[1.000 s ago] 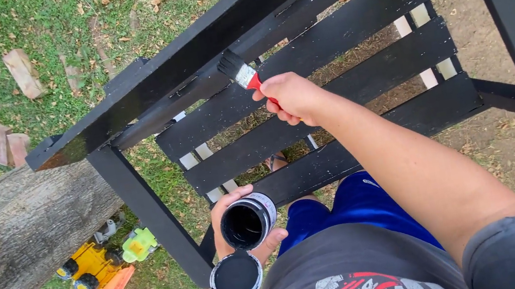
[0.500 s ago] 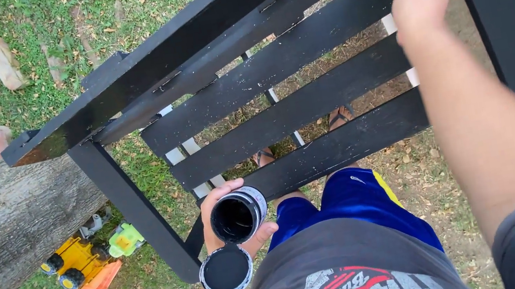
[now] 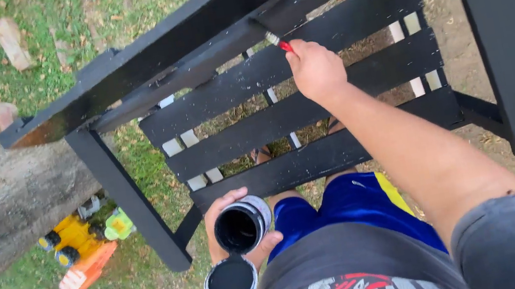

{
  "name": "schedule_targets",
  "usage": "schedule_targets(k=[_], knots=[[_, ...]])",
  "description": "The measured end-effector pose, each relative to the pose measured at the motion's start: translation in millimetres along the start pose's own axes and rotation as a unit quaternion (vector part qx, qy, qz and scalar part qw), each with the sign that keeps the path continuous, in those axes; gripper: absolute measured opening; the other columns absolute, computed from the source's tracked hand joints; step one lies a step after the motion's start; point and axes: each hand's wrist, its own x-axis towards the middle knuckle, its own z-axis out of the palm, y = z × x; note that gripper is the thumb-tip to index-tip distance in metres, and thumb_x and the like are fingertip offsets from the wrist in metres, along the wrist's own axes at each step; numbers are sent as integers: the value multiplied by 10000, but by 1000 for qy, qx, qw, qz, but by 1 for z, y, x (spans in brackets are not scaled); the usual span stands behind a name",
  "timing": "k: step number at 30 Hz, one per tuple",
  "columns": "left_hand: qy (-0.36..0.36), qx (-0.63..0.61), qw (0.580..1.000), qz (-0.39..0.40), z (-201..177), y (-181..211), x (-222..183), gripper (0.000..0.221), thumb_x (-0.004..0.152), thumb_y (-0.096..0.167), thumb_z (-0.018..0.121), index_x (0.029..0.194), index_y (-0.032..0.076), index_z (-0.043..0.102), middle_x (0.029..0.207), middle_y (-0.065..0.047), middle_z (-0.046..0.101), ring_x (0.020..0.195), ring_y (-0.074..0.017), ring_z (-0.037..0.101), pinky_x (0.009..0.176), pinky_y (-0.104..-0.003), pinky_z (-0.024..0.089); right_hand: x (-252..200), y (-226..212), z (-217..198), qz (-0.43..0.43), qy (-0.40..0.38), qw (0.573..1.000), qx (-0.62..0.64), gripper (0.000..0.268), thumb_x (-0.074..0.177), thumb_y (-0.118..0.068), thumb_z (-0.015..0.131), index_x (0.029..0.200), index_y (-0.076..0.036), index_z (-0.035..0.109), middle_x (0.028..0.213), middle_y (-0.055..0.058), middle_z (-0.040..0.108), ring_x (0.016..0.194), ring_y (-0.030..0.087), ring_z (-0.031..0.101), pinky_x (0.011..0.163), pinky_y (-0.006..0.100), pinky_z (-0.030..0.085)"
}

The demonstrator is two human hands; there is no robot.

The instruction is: Painting a wooden bench with black paint using a paintbrush

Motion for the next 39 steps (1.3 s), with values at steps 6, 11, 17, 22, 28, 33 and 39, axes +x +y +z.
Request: schedule_targets(k=[6, 11, 17, 22, 28, 33, 39], knots=[[-9, 16, 1000, 8, 9, 19, -3, 744, 762, 375, 843, 1341, 125, 447, 1304, -108, 577, 1263, -270, 586, 1121, -436, 452, 18, 23, -23, -14, 8, 999, 31, 271, 1052, -260, 436, 1000, -67, 620, 912, 140, 677, 810, 383, 634, 671, 514, 478], [-3, 52, 999, 15, 7, 22, -1, 766, 738, 412, 848, 1334, 145, 450, 1304, -98, 595, 1244, -246, 591, 1115, -409, 449, 48, 101, -32, 66, 226, 958, 165, 270, 998, -250, 509, 1085, -87, 706, 937, 89, 705, 841, 263, 654, 727, 420, 482], [-3, 6, 1000, 28, 14, 28, 4, 744, 777, 380, 836, 1354, 131, 437, 1320, -119, 574, 1273, -265, 573, 1131, -434, 453, 8, 109, -58, 187, 240, 852, 427, 281, 1033, -256, 345, 1084, -133, 592, 634, -31, 448, 507, 67, 381, 466, 244, 287], [-10, 5, 1000, 22, 15, 31, 7, 751, 757, 378, 850, 1341, 137, 443, 1309, -120, 585, 1249, -256, 583, 1112, -416, 457, 36, 92, -16, 141, 271, 883, 356, 288, 994, -248, 405, 1078, -92, 633, 755, 10, 564, 655, 130, 525, 597, 300, 410], [-9, 19, 1000, 19, 9, 30, 4, 781, 738, 393, 853, 1343, 132, 435, 1309, -123, 582, 1261, -268, 582, 1119, -417, 446, 16, 36, -21, 49, 47, 988, 139, 248, 1060, -228, 399, 1084, -70, 589, 959, 118, 674, 849, 291, 648, 725, 437, 505], [-3, 22, 999, 24, 8, 31, 3, 759, 749, 368, 851, 1339, 126, 440, 1305, -123, 578, 1258, -265, 579, 1124, -427, 448, -11, 37, -30, -30, -81, 996, -7, 247, 1082, -239, 398, 1118, -90, 591, 919, 114, 658, 787, 315, 618, 670, 464, 493], [12, 26, 999, 40, 10, 30, 1, 779, 741, 371, 858, 1350, 123, 440, 1308, -116, 580, 1258, -262, 595, 1139, -431, 448, 18, 47, -39, -21, -16, 999, -20, 210, 1026, -244, 518, 929, -80, 607, 857, 149, 681, 759, 393, 645, 654, 527, 499]])
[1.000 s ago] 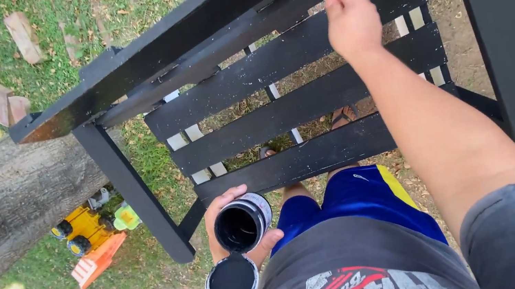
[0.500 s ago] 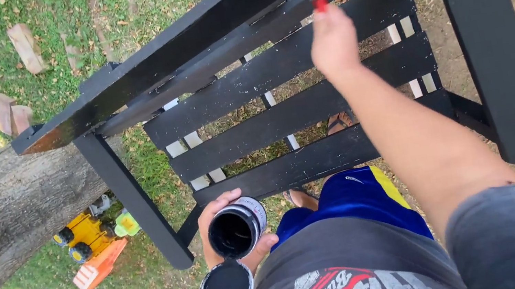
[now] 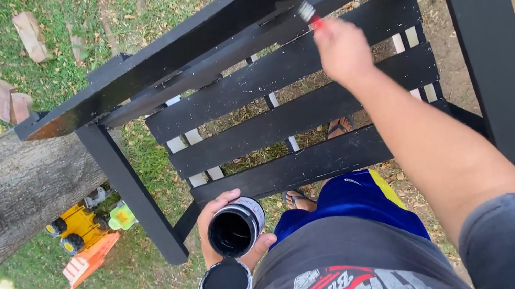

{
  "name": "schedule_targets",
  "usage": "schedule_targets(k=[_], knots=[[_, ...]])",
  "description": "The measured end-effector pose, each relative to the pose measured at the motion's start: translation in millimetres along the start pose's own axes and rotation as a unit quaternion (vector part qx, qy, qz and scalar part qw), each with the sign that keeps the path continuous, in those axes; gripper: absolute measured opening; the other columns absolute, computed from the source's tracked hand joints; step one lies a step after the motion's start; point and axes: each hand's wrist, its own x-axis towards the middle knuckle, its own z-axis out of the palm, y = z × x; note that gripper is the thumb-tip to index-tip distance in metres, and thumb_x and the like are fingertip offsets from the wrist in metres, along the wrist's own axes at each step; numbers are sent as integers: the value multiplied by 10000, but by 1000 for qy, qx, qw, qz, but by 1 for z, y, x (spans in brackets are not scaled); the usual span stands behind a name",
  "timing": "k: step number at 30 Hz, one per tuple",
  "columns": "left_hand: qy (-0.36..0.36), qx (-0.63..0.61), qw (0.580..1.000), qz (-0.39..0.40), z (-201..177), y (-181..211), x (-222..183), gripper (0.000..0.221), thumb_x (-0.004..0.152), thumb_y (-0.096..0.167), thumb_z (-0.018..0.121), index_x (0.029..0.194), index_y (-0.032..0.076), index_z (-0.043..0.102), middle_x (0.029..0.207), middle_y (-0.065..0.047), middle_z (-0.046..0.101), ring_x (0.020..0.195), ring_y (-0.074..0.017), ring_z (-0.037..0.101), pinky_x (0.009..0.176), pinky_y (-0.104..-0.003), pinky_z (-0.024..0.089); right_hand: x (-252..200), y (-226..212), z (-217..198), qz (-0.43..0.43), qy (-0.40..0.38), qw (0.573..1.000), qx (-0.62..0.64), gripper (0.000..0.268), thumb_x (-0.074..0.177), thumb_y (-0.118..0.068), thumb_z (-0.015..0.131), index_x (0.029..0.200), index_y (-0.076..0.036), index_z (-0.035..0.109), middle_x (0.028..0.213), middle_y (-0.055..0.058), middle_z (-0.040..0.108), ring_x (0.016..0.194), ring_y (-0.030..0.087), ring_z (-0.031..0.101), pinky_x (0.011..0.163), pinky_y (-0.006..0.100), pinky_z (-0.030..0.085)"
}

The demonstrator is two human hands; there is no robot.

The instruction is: Painting a wooden bench with black paint using a paintbrush

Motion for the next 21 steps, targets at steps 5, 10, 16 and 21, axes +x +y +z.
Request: schedule_targets(k=[5, 10, 16, 21], knots=[[4, 9, 1000, -17, -2, 0, -4, 777, 730, 393, 859, 1342, 146, 448, 1314, -104, 597, 1238, -245, 597, 1110, -400, 452, -5, 28, 0, 102, 149, 966, 188, 291, 1061, -223, 437, 943, -56, 643, 827, 105, 633, 716, 242, 576, 653, 411, 450], [18, 19, 1000, -9, -3, 3, -6, 789, 727, 392, 862, 1347, 131, 451, 1309, -105, 596, 1264, -253, 588, 1142, -413, 436, -41, 14, 25, 133, 203, 936, 255, 329, 1032, -246, 394, 1197, -70, 616, 1090, 92, 664, 979, 246, 615, 843, 394, 469], [9, 4, 1000, -11, -1, -2, -10, 780, 731, 376, 864, 1339, 134, 439, 1314, -112, 592, 1274, -259, 576, 1143, -424, 437, -16, -41, 32, 65, 178, 939, 286, 284, 1016, -273, 358, 1083, -100, 574, 958, 64, 629, 853, 204, 592, 739, 372, 450], [5, -13, 1000, 4, -4, -2, -10, 794, 728, 380, 868, 1344, 131, 433, 1317, -124, 593, 1266, -260, 586, 1128, -422, 458, -28, -70, 3, 74, -109, 974, 185, 369, 1098, -313, 362, 834, -93, 498, 768, 46, 559, 666, 159, 489, 621, 364, 389]])
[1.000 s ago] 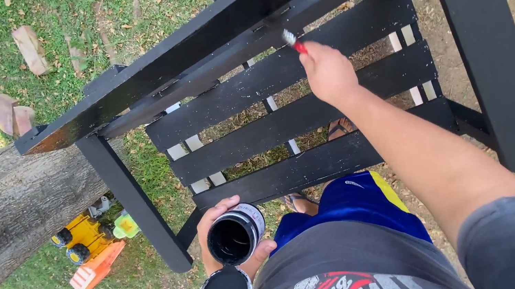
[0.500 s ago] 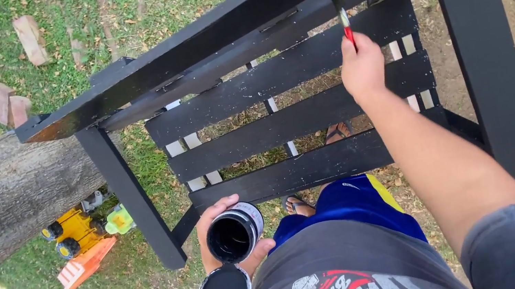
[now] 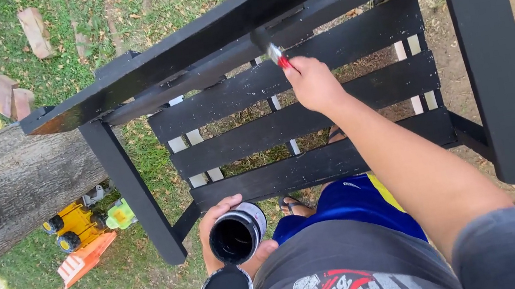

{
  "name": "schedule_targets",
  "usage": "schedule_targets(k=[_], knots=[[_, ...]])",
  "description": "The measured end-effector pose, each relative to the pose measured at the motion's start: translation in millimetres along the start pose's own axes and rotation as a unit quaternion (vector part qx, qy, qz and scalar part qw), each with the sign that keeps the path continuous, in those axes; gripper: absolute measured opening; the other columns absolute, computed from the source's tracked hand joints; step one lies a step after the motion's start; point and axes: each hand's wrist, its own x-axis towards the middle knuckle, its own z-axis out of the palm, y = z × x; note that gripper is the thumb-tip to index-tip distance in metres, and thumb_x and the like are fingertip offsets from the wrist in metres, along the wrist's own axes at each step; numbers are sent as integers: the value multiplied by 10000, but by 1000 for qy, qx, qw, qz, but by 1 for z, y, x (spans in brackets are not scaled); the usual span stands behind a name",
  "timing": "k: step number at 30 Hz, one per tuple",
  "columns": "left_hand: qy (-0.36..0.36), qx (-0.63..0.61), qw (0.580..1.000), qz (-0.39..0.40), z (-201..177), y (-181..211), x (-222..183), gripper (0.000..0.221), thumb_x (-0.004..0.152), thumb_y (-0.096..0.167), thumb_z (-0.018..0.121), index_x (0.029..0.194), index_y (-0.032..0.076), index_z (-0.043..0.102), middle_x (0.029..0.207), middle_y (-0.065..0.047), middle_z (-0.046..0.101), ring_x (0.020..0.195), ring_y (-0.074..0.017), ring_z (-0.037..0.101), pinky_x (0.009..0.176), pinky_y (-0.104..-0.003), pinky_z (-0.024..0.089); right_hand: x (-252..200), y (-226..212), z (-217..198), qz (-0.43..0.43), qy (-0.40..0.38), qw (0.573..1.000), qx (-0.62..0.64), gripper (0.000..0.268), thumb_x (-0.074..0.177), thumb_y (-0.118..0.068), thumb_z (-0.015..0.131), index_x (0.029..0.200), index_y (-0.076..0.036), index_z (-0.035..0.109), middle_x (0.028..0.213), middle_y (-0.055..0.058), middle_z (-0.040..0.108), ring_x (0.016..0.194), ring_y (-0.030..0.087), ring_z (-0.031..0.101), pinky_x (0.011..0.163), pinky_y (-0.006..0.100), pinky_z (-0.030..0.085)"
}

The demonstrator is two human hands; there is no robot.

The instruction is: Painting a wooden bench with black paint using a paintbrush

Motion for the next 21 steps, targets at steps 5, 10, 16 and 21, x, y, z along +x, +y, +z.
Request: schedule_targets(k=[5, 10, 16, 21], knots=[[5, -3, 1000, 2, -4, 1, 0, 779, 745, 359, 862, 1349, 113, 436, 1312, -125, 583, 1267, -265, 581, 1134, -423, 459, 11, 32, -33, -50, 114, 990, -71, 311, 1051, -248, 464, 851, -46, 591, 793, 122, 636, 697, 285, 588, 628, 449, 442], [8, 8, 1000, -2, -5, -1, -4, 784, 739, 403, 851, 1343, 113, 443, 1308, -117, 592, 1269, -256, 583, 1146, -419, 450, -11, 23, -70, 50, 144, 987, 55, 311, 1083, -242, 444, 831, -89, 543, 702, 30, 504, 595, 145, 414, 544, 359, 315], [16, 17, 1000, -5, -6, 1, -6, 791, 734, 412, 853, 1347, 119, 446, 1312, -110, 589, 1261, -250, 586, 1136, -408, 452, -8, 34, -38, 45, 241, 947, 209, 273, 1036, -240, 411, 1080, -109, 648, 728, -7, 506, 604, 92, 430, 535, 281, 353], [11, -3, 1000, -27, -7, 0, -14, 771, 738, 380, 857, 1339, 128, 444, 1316, -114, 581, 1287, -274, 567, 1146, -431, 434, 26, 34, 13, -71, 305, 945, 95, 189, 987, -246, 478, 996, -148, 638, 790, 7, 631, 668, 164, 574, 616, 353, 442]])
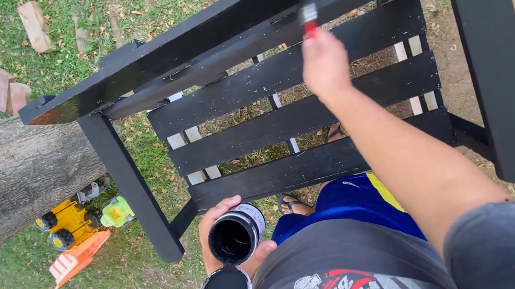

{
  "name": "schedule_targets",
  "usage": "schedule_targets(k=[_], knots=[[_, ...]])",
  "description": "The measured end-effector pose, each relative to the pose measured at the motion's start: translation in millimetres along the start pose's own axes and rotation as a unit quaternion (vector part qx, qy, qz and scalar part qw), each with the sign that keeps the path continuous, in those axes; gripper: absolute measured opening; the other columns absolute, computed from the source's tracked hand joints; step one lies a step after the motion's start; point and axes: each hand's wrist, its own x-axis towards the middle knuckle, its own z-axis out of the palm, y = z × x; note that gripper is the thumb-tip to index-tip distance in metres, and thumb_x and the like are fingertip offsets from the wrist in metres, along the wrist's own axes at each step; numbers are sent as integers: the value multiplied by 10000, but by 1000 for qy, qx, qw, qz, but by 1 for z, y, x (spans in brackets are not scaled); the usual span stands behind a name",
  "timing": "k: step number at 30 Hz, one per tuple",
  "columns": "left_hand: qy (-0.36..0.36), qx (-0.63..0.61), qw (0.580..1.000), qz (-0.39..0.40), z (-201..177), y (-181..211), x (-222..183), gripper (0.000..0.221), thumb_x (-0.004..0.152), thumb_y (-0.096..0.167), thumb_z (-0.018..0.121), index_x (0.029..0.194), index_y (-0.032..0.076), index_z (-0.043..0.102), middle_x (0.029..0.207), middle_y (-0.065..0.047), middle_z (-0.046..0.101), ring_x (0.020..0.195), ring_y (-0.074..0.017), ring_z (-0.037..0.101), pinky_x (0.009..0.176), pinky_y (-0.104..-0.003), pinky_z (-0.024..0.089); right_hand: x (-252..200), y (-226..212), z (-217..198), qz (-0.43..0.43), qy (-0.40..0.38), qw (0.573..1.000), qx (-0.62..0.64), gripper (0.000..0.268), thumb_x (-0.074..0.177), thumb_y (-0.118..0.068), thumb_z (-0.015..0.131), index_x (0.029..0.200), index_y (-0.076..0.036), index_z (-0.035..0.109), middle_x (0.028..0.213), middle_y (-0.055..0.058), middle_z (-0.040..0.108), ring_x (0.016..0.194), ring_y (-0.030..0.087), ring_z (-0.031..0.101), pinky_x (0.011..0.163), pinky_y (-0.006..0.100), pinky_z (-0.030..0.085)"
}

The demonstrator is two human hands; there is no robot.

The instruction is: Painting a wooden bench with black paint using a paintbrush

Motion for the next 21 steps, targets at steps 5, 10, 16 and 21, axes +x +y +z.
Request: schedule_targets(k=[5, 10, 16, 21], knots=[[15, 37, 999, 37, -3, -3, -6, 787, 732, 454, 834, 1328, 119, 445, 1295, -103, 598, 1255, -252, 588, 1153, -426, 442, -43, -27, -6, 21, -245, 966, -78, 292, 1054, -182, 409, 784, -95, 478, 688, 34, 509, 603, 165, 437, 578, 349, 356], [22, -7, 998, 54, -9, -4, -14, 775, 732, 378, 859, 1335, 112, 452, 1301, -116, 589, 1256, -259, 593, 1124, -415, 466, -90, -69, -92, 181, -298, 934, -81, 352, 982, -116, 434, 1330, -157, 476, 928, 60, 637, 644, 166, 538, 615, 346, 465], [26, -5, 999, 37, -1, -3, -31, 796, 605, 323, 943, 1242, 102, 518, 1232, -102, 632, 1205, -273, 610, 1067, -426, 468, -142, -12, -194, 141, -301, 942, 43, 252, 991, -72, 433, 1120, 4, 636, 999, 197, 690, 805, 255, 661, 611, 381, 551], [11, -56, 997, -49, -4, 19, -53, 784, 515, 195, 1006, 1192, 143, 616, 1150, -72, 683, 1112, -314, 667, 1012, -449, 481, -198, -21, -271, -5, -351, 924, 151, 513, 856, -162, 443, 1268, 103, 596, 1152, 297, 699, 1106, 340, 641, 863, 501, 558]])
